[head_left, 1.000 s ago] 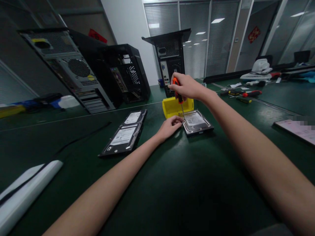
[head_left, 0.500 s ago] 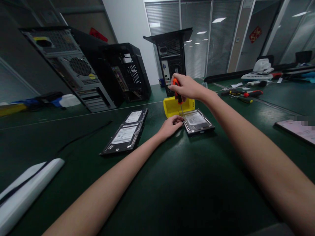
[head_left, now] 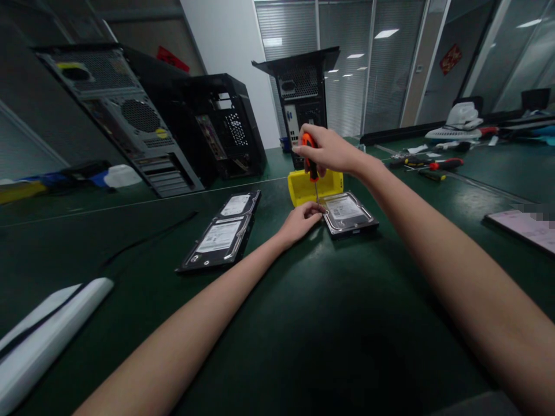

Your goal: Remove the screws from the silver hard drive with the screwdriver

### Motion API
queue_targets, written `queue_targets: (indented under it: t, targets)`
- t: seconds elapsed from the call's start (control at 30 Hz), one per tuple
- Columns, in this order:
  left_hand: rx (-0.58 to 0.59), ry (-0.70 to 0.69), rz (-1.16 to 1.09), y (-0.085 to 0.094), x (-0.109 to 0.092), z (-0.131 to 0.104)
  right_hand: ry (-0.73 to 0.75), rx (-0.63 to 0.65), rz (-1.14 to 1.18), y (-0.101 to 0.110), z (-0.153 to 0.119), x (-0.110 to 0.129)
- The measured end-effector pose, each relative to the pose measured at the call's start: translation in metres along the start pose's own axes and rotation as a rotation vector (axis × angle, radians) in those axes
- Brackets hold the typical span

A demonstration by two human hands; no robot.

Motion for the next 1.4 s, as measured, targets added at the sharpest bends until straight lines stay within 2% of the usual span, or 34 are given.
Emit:
queue_targets:
  t: [0.27, 0.33, 0.43, 0.57, 0.67, 0.83, 1.03, 1.17, 1.33, 1.4]
  targets:
    - [-0.040, 0.031, 0.005, 0.005, 0.000, 0.000, -0.041, -0.009, -0.008, 0.003, -0.002, -0.002]
    - [0.019, 0.045, 0.010, 0.010, 0.000, 0.001, -0.046, -0.016, -0.020, 0.005, -0.002, -0.001]
    - [0.239, 0.031, 0.054, 0.017, -0.005, 0.000, -0.055, -0.025, -0.041, 0.009, -0.004, 0.002]
    - [0.285, -0.065, 0.146, 0.023, -0.012, -0.002, -0.046, -0.021, -0.059, 0.012, -0.005, 0.004]
    - [0.287, -0.088, 0.166, 0.026, -0.015, -0.005, -0.047, -0.002, -0.065, 0.012, -0.005, 0.005]
    - [0.242, -0.171, 0.243, 0.028, -0.018, -0.013, -0.071, 0.013, -0.089, 0.013, -0.004, 0.006]
    - [0.135, -0.315, 0.382, 0.020, -0.013, -0.021, -0.053, 0.028, -0.087, 0.012, -0.003, 0.001]
    - [0.092, -0.336, 0.462, 0.021, -0.012, -0.022, -0.050, 0.026, -0.087, 0.013, -0.003, 0.001]
    - [-0.115, -0.340, 0.488, 0.024, -0.019, -0.017, -0.055, 0.012, -0.121, 0.016, -0.005, 0.005]
    - [-0.092, -0.381, 0.538, 0.019, -0.020, -0.015, -0.059, 0.023, -0.114, 0.016, -0.006, 0.005]
Point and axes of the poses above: each hand's wrist, its own z-axis towards the middle knuckle, its own y-axis out of the back of the hand, x = y × z, the point moved 1 cm from there along z, towards the middle knuckle, and after that the axes turned 2 degrees about x, right-handed, at the moved point
